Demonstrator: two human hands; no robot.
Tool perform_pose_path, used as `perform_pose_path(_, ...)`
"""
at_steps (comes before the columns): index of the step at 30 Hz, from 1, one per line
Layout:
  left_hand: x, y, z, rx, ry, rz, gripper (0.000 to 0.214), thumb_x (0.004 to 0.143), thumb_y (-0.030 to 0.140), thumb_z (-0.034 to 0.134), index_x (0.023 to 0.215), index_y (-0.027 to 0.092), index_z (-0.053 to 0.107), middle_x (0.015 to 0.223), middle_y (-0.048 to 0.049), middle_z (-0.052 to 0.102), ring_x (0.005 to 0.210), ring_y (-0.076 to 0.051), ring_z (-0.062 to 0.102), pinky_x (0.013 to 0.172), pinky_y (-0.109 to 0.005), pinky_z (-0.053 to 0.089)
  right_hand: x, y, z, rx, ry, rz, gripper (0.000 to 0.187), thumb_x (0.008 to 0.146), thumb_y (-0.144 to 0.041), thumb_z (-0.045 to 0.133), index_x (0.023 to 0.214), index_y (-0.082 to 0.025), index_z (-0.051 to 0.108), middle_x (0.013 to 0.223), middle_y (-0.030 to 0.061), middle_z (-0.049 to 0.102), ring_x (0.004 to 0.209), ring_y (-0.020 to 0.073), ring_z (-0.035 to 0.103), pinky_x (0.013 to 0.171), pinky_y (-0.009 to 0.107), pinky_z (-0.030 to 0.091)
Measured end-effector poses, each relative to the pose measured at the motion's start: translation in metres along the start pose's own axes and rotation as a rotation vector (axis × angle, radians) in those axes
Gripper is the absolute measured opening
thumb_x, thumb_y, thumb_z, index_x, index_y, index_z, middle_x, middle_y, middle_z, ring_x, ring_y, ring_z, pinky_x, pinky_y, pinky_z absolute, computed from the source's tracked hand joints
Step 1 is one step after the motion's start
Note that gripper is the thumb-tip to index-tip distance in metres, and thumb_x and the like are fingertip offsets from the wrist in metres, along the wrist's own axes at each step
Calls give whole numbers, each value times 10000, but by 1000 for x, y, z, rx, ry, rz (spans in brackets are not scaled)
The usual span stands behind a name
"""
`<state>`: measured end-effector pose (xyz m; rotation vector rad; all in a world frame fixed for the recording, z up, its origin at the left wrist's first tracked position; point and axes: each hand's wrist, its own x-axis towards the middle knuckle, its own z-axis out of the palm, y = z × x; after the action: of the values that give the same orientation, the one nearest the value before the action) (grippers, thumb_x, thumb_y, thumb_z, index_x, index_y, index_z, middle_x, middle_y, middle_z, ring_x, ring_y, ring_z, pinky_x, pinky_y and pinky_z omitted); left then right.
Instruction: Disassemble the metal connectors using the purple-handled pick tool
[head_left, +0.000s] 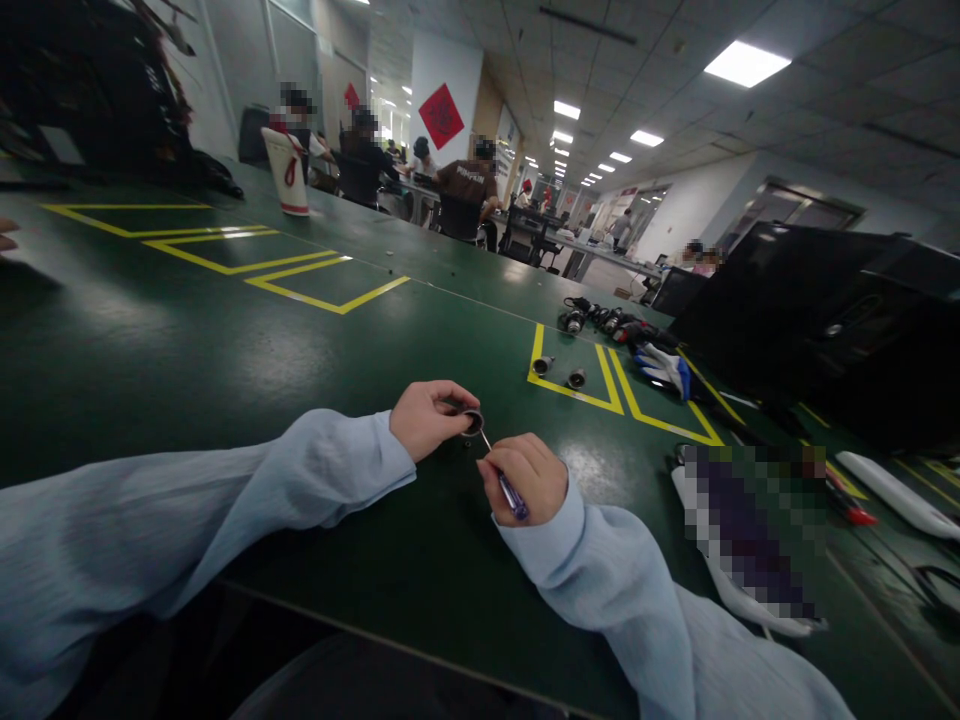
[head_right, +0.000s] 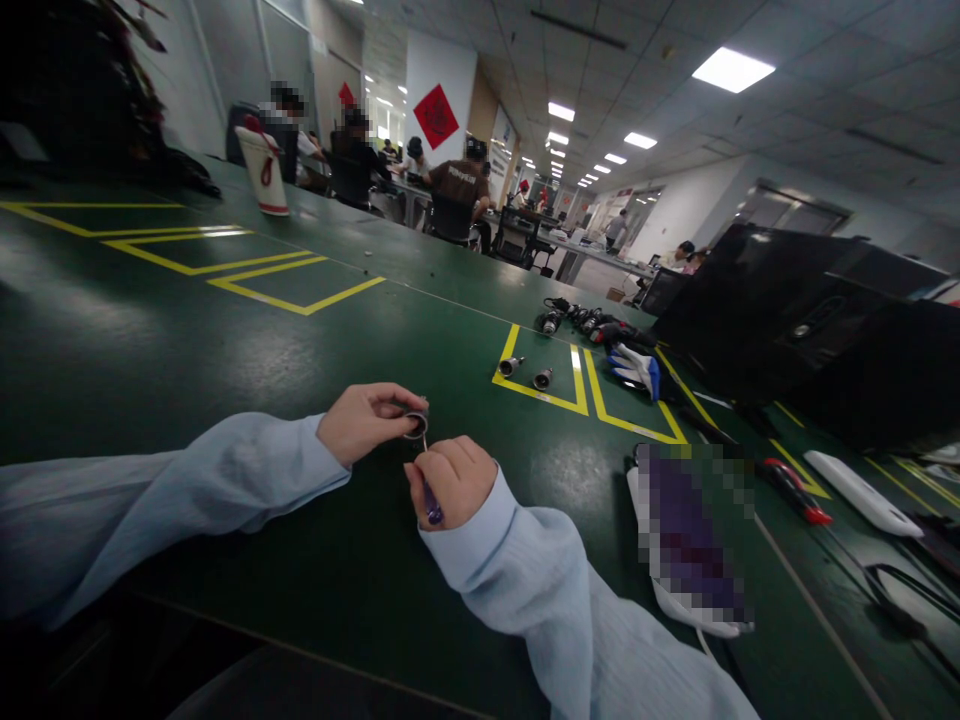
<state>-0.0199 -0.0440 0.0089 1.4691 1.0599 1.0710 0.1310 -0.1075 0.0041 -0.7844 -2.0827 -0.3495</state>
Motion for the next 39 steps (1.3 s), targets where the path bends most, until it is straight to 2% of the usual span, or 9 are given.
perform_pose_path(20,0,0,1,-22,1,-11,194,556,112,636,749,106,612,680,-57,680,632,-182,654,615,-301,541,-1,-1,-4,58,20,23,89,764,-131,499,688,-167,529,626,63,620,572,147,535,540,261,451)
perform_pose_path(23,2,2,-1,-10,25,-25,223,545,92,634,766,108,616,680,-45,676,640,-180,654,636,-305,543,-2,-4,-9,114,69,177,149,785,-147,475,644,-171,520,580,33,584,546,126,518,540,248,431)
perform_pose_path(26,4,6,-3,-26,62,-63,237,556,84,625,792,104,609,667,-29,666,640,-167,650,653,-298,545,-4,-3,-12,158,31,473,235,818,-216,451,598,-172,521,534,9,534,508,113,499,508,237,407)
perform_pose_path(29,4,9,-4,-52,74,-96,227,578,87,613,805,100,601,668,-22,658,633,-153,645,656,-293,547,-5,0,-8,226,-9,662,272,816,-294,458,590,-165,537,533,7,544,499,109,502,497,230,397)
perform_pose_path(34,4,9,-3,-54,72,-109,234,580,84,612,814,93,599,683,-19,651,631,-140,639,678,-298,547,-5,2,2,323,3,779,288,793,-358,471,580,-174,532,490,-13,531,453,97,473,465,215,370)
perform_pose_path(39,4,8,-4,-58,50,-101,238,579,87,610,817,94,598,711,-32,656,662,-155,642,698,-323,546,-5,3,5,324,-14,779,283,775,-374,487,578,-176,533,494,-18,525,460,96,464,470,218,356)
